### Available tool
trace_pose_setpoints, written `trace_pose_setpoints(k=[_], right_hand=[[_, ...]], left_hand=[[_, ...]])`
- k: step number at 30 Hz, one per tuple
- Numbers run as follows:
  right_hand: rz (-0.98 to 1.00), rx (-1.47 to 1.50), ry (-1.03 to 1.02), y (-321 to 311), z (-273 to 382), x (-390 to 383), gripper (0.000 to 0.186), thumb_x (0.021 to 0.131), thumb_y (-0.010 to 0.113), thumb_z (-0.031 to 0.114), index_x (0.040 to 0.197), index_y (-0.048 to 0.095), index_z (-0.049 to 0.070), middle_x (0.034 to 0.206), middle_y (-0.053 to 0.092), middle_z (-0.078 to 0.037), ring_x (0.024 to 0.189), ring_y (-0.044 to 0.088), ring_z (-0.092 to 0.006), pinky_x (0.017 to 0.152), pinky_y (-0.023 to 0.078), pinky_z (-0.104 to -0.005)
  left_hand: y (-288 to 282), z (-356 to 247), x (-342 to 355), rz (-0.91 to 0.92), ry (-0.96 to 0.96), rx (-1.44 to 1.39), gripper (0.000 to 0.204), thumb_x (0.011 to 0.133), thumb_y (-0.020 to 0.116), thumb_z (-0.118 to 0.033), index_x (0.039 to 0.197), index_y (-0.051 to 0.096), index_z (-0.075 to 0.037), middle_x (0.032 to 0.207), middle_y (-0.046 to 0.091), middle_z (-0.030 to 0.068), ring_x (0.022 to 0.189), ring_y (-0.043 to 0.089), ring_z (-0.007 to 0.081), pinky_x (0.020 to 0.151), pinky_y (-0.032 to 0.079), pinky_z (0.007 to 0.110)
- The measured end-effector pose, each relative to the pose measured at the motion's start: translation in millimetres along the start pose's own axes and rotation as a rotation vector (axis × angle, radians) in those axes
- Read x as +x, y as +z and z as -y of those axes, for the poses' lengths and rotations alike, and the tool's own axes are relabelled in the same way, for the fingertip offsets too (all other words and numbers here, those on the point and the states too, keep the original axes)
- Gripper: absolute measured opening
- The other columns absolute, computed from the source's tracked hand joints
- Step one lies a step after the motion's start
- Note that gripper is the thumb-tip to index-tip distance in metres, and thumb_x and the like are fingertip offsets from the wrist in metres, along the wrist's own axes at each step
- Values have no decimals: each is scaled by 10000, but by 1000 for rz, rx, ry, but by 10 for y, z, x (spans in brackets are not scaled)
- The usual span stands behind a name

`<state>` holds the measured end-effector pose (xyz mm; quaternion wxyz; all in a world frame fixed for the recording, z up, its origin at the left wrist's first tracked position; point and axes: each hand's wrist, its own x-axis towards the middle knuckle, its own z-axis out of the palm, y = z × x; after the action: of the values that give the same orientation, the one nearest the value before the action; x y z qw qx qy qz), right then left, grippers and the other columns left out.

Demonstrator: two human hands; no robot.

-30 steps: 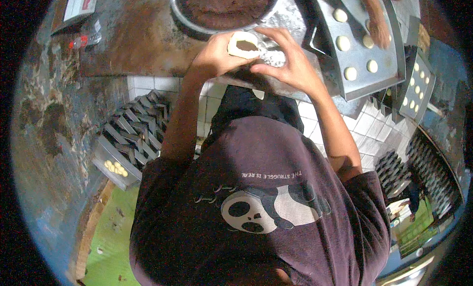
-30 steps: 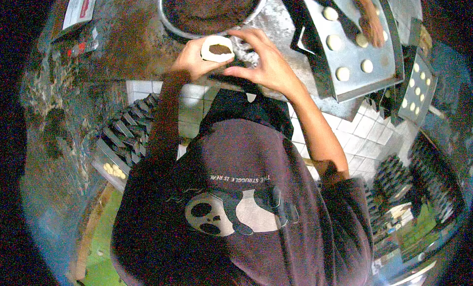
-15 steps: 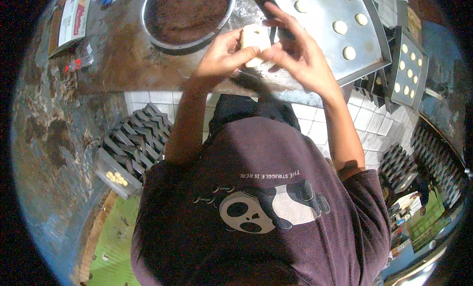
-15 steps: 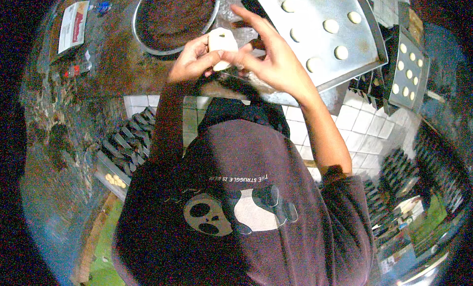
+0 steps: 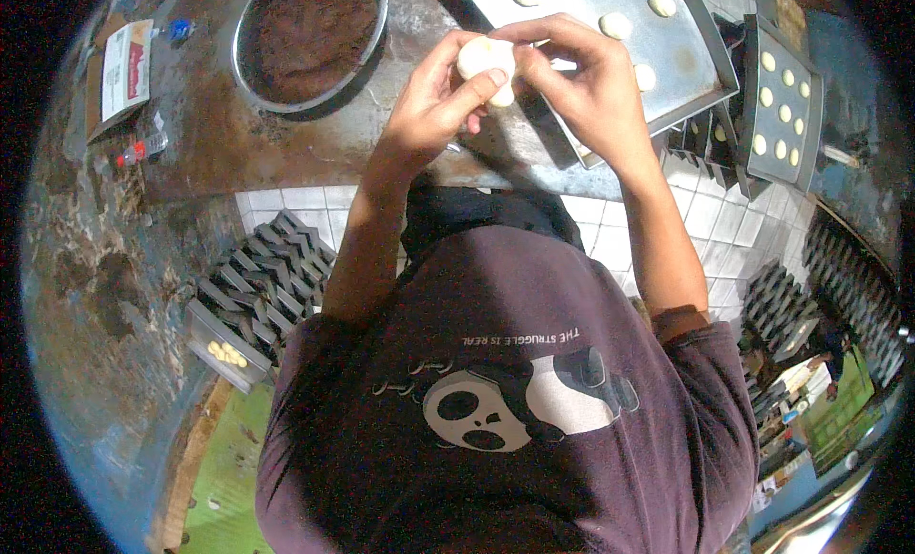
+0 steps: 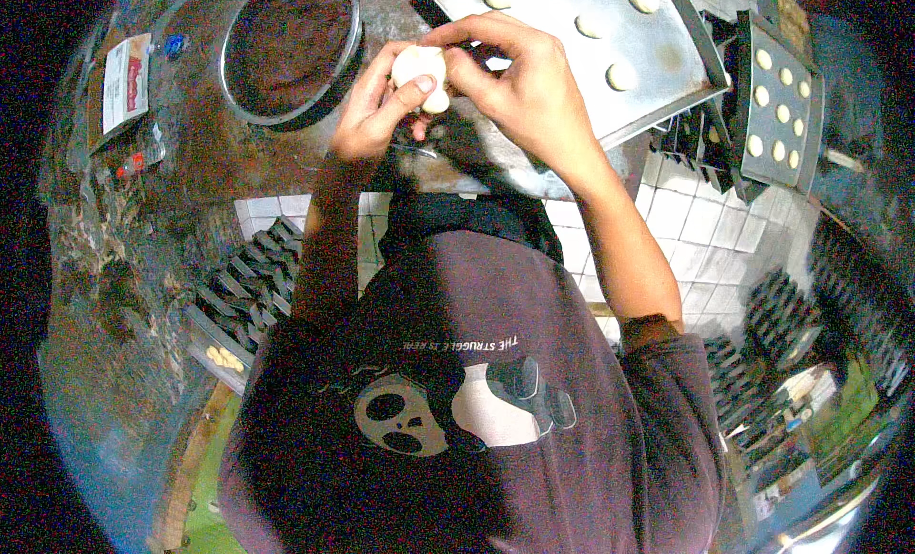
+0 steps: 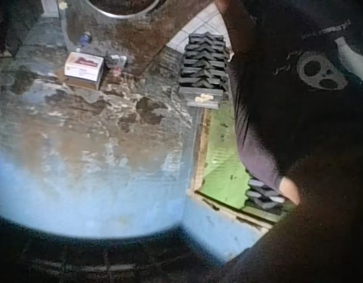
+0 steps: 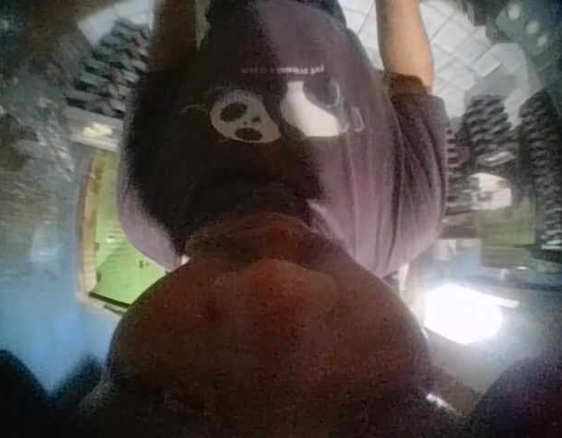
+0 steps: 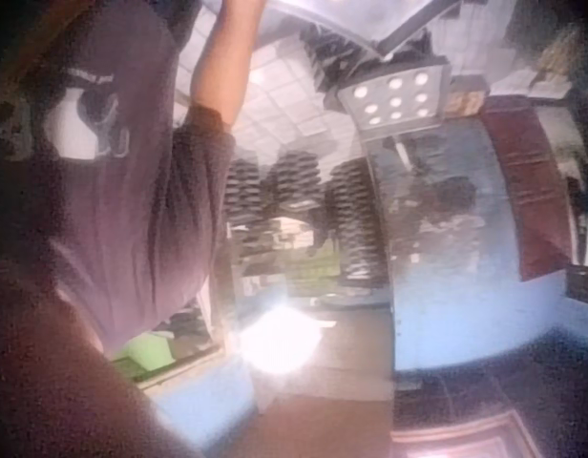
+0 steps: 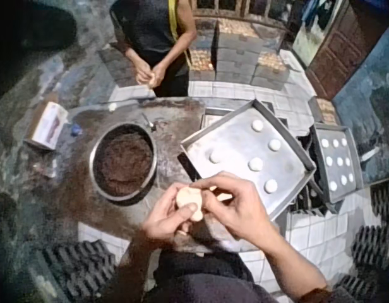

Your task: The person fills small pieces of dough with a dark mixture using a spoon and places the shaped buns onto a baking tray.

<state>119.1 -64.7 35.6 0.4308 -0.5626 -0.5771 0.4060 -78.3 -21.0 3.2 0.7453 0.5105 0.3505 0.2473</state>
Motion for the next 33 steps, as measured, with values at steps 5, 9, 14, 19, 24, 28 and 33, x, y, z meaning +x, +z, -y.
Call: trace_pose_setpoints(k=[5,9,14,19,24,28,33], right_hand=[[-29,-105,-134,-167,40,-100,644,880,783,148,1479,550,126,1340,608,-140,1056,679,-215,832,588,-344],[-35,-250,-298,-149,-3,-79,596,777,878,234,1332,690,127,1165,661,-134,959,682,-241,824,561,-342],[-212,168,-9,-86,-217,-109,274,902,793,207,1112,784,30,965,702,-75,844,677,-167,741,547,-289],[-113,1222,320,68,-244,-175,259,982,693,98,1220,676,-2,1061,707,-101,977,710,-179,841,625,-299],[-198,1412,184,276,-268,-243,372,966,668,5,1308,532,62,1211,651,-94,1087,675,-194,879,619,-341],[-513,727,132,188,-195,-176,253,957,722,141,1142,690,-29,1141,721,-63,1071,633,-135,934,527,-321],[-277,890,64,-171,9,-276,236,929,726,135,1094,740,-33,1031,743,-48,973,660,-133,895,532,-317]], left_hand=[[91,63,80,-51,21,-151,248,1004,617,-170,1195,605,-12,1026,692,57,767,605,66,610,486,219],[289,-97,126,-82,-27,-149,276,1016,583,-205,1222,565,-21,904,661,50,682,589,71,522,446,220],[409,-368,155,-244,-59,-174,405,974,710,-219,1267,501,-32,735,608,20,568,522,37,436,355,187],[457,-459,313,-299,288,215,318,912,780,-129,1144,581,-42,923,715,88,711,611,83,665,509,222],[729,-628,492,-141,293,123,275,858,746,-49,1045,545,-55,1032,686,99,914,653,130,821,556,301],[946,-511,561,-42,340,-169,359,801,722,47,1099,531,-15,1021,686,117,999,711,185,878,577,330],[985,-567,584,-21,467,-202,479,781,714,64,1187,471,-17,999,675,114,1018,720,229,907,577,356]])
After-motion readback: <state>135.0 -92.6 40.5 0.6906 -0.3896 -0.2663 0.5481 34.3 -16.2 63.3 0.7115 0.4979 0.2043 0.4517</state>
